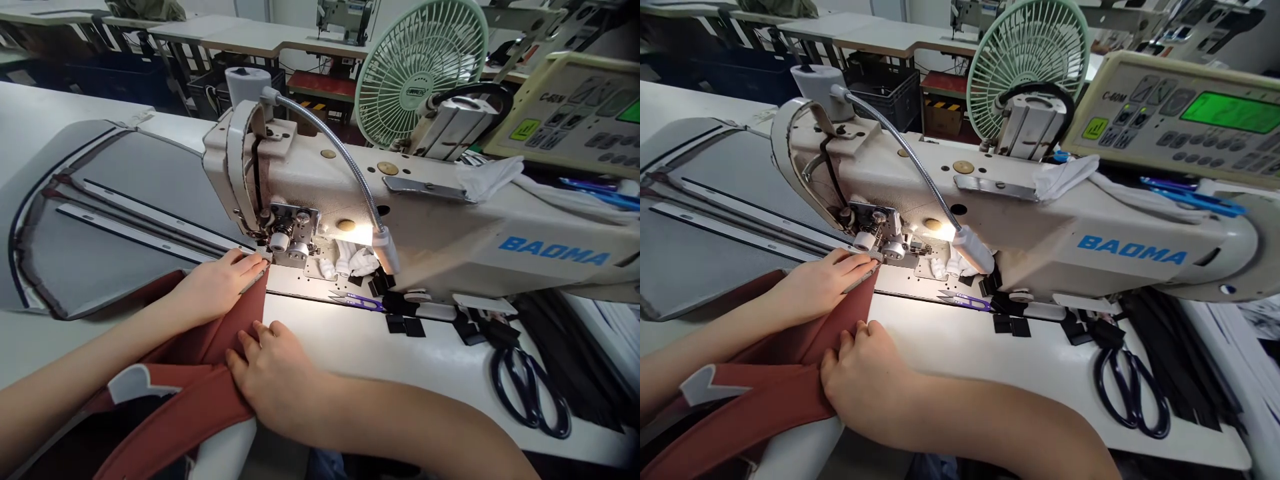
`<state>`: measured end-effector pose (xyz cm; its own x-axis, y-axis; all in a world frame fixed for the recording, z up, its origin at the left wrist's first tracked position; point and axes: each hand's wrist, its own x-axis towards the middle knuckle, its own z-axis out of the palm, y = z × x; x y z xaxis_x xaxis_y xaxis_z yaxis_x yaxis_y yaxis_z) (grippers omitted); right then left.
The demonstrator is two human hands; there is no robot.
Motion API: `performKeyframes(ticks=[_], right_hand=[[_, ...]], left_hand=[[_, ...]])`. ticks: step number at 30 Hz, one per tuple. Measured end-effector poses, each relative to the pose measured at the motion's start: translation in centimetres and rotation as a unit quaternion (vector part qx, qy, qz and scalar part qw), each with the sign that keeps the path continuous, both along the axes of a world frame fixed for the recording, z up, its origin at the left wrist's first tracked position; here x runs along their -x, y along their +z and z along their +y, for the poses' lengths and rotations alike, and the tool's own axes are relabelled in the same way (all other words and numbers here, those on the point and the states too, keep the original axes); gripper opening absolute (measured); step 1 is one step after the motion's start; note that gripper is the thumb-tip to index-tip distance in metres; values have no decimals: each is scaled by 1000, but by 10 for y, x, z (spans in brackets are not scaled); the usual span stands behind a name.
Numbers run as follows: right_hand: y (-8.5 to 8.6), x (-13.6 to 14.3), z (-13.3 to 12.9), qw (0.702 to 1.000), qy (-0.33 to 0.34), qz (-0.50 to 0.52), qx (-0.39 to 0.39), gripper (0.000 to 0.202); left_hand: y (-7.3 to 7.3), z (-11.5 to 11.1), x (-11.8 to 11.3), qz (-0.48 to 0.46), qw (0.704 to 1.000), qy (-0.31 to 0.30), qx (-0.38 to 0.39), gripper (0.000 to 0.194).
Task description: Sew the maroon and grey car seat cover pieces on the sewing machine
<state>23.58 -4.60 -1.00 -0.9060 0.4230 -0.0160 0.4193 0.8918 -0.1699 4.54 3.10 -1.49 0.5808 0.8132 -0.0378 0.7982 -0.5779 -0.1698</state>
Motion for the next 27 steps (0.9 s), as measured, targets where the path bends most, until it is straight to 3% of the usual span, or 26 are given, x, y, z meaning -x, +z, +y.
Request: performKeyframes(ticks=[6,15,23,27], right_hand=[[-3,1,3,1000,-9,6,2,28],[-5,1,12,1000,-4,-5,-8,39],[-10,0,20,1000,-19,14,-5,31],[-12,-1,21,999,-14,30,-2,31]], left_hand=[[1,3,-8,6,999,22,29,63],[4,26,-17,-35,994,77,63,45],[-12,0,-15,-45,997,39,-53,38],[-9,-5,-15,-80,996,34,-32,35]])
